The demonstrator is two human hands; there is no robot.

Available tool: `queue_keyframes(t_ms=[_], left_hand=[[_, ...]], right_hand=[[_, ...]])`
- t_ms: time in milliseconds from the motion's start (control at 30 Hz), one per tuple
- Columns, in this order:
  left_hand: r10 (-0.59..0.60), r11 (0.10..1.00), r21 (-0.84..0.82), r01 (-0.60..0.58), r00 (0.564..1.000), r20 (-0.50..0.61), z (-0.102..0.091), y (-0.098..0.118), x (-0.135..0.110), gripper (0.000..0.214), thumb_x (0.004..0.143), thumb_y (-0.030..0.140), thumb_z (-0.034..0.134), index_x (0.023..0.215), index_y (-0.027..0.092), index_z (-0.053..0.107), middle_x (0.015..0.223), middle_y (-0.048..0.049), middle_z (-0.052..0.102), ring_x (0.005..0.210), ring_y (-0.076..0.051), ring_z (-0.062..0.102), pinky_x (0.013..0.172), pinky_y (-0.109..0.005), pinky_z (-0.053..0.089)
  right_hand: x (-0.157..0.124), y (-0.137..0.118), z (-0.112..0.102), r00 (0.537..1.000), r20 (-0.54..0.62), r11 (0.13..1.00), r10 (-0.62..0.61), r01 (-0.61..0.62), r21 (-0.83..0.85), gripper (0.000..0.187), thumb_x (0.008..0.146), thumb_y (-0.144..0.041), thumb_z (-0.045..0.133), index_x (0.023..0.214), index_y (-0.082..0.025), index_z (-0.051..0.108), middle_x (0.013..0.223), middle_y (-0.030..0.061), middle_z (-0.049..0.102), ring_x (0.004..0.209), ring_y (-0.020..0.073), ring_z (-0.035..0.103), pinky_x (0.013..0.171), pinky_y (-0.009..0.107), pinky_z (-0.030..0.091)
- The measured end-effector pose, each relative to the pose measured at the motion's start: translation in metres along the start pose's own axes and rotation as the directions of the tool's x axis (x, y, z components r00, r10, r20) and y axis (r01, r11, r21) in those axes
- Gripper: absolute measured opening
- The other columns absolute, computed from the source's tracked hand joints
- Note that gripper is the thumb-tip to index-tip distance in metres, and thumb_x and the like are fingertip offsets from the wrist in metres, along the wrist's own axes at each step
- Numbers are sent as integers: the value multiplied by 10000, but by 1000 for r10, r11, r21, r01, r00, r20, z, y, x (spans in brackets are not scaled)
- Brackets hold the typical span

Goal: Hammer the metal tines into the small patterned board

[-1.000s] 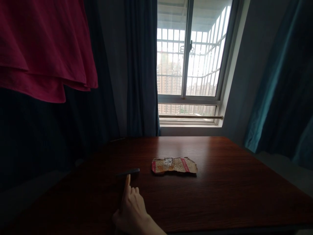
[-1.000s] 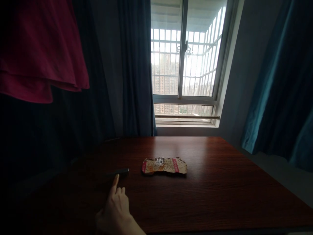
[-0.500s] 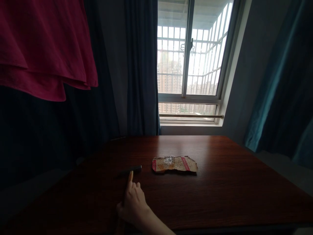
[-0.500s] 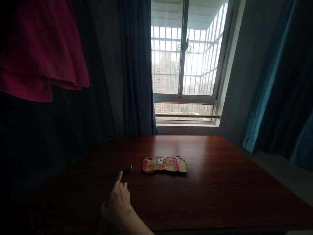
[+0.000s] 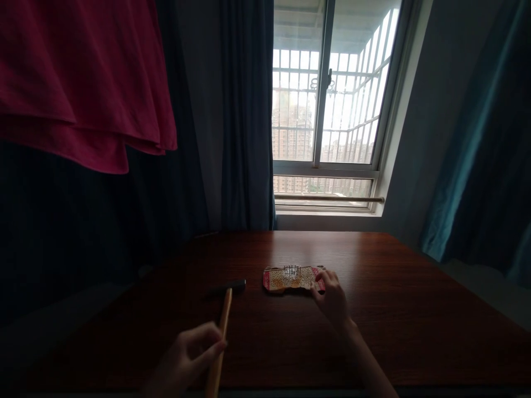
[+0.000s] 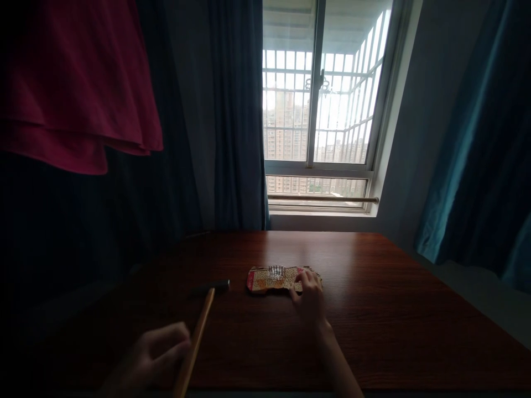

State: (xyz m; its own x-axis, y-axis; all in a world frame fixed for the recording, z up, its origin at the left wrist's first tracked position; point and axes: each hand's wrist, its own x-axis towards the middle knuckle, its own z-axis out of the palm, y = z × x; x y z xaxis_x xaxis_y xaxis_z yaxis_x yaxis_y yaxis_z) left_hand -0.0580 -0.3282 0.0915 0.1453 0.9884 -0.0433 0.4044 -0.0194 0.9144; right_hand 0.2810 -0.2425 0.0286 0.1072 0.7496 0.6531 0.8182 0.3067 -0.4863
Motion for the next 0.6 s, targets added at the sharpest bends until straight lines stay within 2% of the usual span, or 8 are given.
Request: queue_keyframes(t_ms=[67,100,133,200,267,333,433,600], left_hand=[[212,954,199,-226,973,89,13,16,37,410,676,518,660,943,207,677,964,-45,671,960,-246,577,857,-308,461],[276,904,290,-314,947,163,22,22,57,528,701,539,623,1118,214,618,1148,-65,622,1089,-258,529,950,-332,411],[286,851,383,-360,928,239,31,25,78,651,711,563,596,1251,205,527,1293,-88,534,1194,-271,461,1010,-357,359],[174,752,572,-328,935,308,51,23,118,848,734,621,527,1405,144,324,1477,-148,290,1354,-319,247,1069,-422,268],[60,659,684,-314,928,369,68,13,154,986,741,666,481,1452,63,158,1523,-194,76,1399,-349,65,1096,-460,193],[57,583,720,-377,903,427,81,0,182,1044,740,695,454,1452,21,96,1520,-205,2,1403,-341,-2,1120,-448,123],[55,516,730,-449,867,494,92,-18,210,1089,713,736,449,1454,26,88,1518,-196,-5,1404,-334,-2,1130,-432,80],[78,487,717,-499,842,533,95,-35,231,956,792,726,291,1459,65,115,1527,-161,32,1411,-298,29,1130,-410,64]], right_hand=[[6,24,-5,992,120,999,-31,32,-6,215,782,-279,548,978,-203,594,1091,102,592,1074,254,510,919,379,420],[9,33,-5,982,185,999,-44,48,-14,335,775,-318,569,1088,-200,586,1222,111,548,1169,261,463,982,385,382],[11,40,-4,965,258,998,-39,48,-28,457,761,-357,588,1190,-199,554,1317,110,494,1240,263,412,1024,389,349],[15,51,1,925,381,998,-7,32,-60,644,738,-419,608,1328,-202,465,1425,97,400,1333,260,311,1078,397,286],[19,58,6,892,451,997,11,25,-72,745,721,-448,622,1386,-193,405,1454,98,370,1365,252,262,1103,393,244],[21,63,11,876,483,998,-3,35,-57,780,711,-453,636,1400,-181,391,1449,105,381,1370,247,258,1113,383,225],[23,68,16,861,507,998,-37,54,-18,733,717,-452,639,1370,-182,444,1428,101,413,1358,247,287,1116,370,224],[23,73,21,859,512,999,-27,32,0,640,734,-445,640,1311,-192,524,1397,89,456,1330,241,346,1113,356,244]])
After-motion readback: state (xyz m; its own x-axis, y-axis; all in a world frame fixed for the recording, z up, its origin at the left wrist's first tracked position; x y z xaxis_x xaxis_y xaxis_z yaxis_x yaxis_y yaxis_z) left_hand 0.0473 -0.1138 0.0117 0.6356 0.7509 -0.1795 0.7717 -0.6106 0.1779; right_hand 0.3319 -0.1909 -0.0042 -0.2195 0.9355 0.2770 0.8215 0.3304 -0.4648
